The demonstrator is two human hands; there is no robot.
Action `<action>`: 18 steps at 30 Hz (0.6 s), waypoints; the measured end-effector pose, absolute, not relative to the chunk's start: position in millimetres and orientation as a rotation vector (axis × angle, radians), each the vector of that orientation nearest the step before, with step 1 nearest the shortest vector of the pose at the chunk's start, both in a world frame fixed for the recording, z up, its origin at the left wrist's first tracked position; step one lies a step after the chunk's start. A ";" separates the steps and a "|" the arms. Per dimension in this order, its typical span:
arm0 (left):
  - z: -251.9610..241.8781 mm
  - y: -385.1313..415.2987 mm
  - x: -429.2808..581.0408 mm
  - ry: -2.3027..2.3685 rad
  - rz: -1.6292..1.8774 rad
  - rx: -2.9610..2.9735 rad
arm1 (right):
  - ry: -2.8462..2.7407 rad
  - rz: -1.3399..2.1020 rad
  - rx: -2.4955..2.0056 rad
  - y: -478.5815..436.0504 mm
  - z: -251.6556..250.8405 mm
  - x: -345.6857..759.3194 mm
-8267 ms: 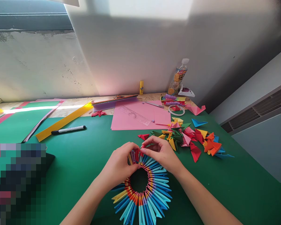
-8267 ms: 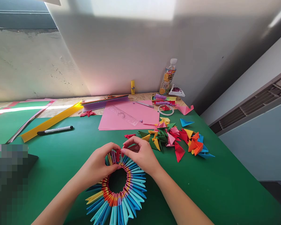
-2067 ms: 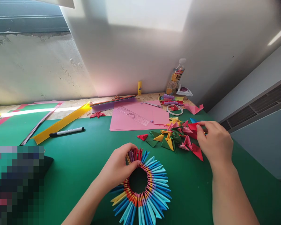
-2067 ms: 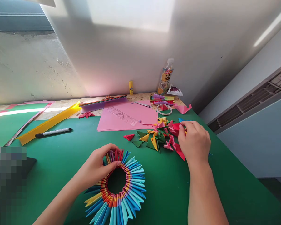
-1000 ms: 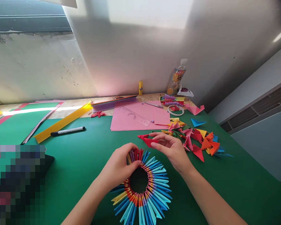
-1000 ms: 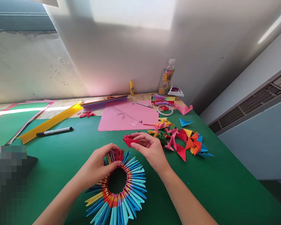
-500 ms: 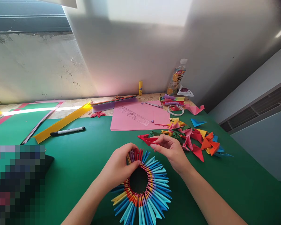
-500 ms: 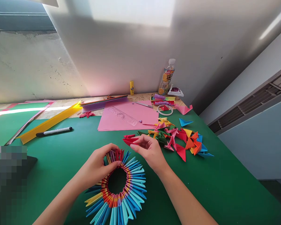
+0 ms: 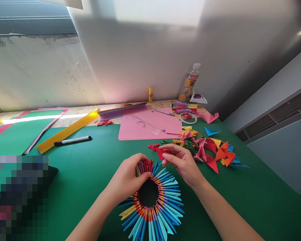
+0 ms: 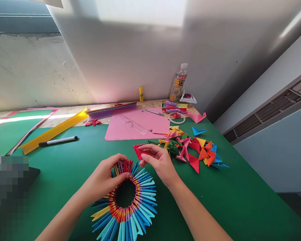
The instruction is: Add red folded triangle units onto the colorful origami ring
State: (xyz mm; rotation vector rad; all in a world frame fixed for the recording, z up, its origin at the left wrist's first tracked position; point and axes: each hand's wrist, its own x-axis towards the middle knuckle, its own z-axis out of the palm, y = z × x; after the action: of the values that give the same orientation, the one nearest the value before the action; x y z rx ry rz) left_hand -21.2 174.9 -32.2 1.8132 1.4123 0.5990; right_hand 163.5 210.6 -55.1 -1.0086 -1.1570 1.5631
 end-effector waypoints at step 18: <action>-30.8 174.7 -20.6 1.422 0.584 1.809 | -1.175 1.606 -1.035 208.7 -56.0 163.8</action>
State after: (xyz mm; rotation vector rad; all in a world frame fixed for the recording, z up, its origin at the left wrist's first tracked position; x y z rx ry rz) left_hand -20.6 174.7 -30.8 1.8094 1.4218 0.5840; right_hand 163.8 208.7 -56.0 -1.0346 -1.1747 1.6064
